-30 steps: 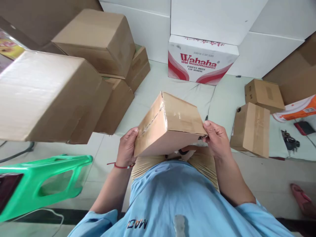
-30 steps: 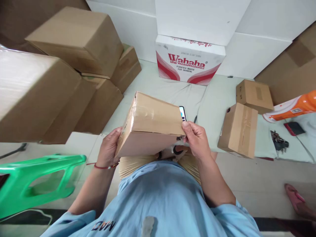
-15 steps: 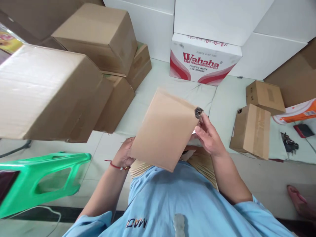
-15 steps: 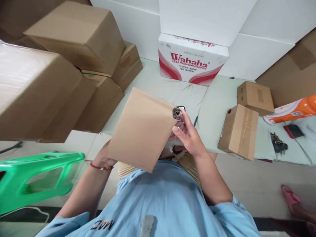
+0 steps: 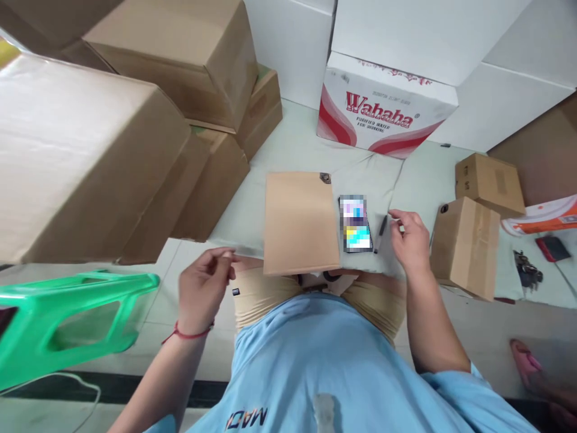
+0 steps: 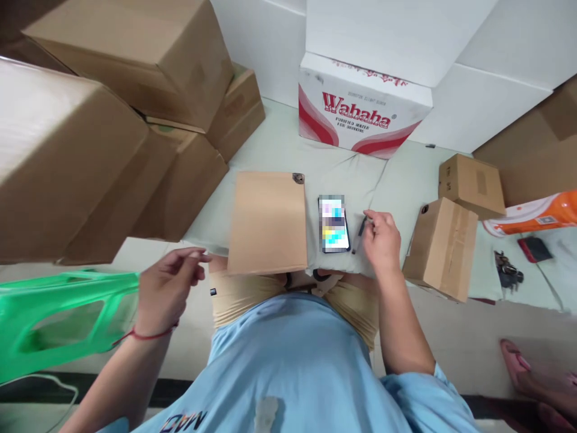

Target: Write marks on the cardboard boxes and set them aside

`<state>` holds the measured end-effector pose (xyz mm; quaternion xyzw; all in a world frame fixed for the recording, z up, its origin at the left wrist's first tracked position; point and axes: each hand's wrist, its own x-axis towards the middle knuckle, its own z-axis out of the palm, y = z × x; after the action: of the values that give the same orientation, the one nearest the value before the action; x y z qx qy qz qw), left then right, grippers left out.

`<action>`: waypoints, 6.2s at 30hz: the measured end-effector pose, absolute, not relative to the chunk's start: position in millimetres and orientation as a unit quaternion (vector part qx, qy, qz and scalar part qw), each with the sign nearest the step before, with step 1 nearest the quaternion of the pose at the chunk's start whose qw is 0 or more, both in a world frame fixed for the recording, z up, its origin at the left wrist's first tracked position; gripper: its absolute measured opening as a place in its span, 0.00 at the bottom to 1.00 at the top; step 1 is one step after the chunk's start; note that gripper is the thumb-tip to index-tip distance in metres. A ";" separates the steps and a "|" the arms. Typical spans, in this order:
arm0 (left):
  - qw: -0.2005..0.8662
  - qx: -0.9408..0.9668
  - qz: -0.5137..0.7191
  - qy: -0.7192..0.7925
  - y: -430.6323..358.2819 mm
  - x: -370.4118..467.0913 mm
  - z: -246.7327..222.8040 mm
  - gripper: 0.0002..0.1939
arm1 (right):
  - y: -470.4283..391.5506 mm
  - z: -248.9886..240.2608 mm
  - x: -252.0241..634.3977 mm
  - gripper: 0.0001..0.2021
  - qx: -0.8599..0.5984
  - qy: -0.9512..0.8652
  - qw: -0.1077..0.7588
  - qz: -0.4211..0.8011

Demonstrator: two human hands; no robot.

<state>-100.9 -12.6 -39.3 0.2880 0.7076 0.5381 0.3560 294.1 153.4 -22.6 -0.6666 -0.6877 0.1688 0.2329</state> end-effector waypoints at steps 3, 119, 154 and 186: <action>0.228 0.363 0.561 0.709 -7.8 -92.4 -13.4 0.09 | 157.6 -36.2 318.9 0.28 -0.662 -0.739 0.046 0.114; 0.098 0.813 0.154 0.554 79.7 -18.5 28.1 0.26 | 203.2 -5.4 116.3 0.04 -0.560 -0.554 0.566 0.243; 0.090 0.808 0.167 0.558 80.1 -17.3 24.6 0.26 | 209.0 -10.0 114.8 0.03 -0.560 -0.544 0.573 0.250; 0.100 0.807 0.160 0.560 80.7 -17.5 26.0 0.26 | 204.8 -5.4 116.7 0.07 -0.537 -0.585 0.553 0.252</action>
<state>-17.5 80.7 26.0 0.8071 0.5597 0.1598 0.0996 116.7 204.8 -5.4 -0.5372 -0.5848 0.2525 0.5529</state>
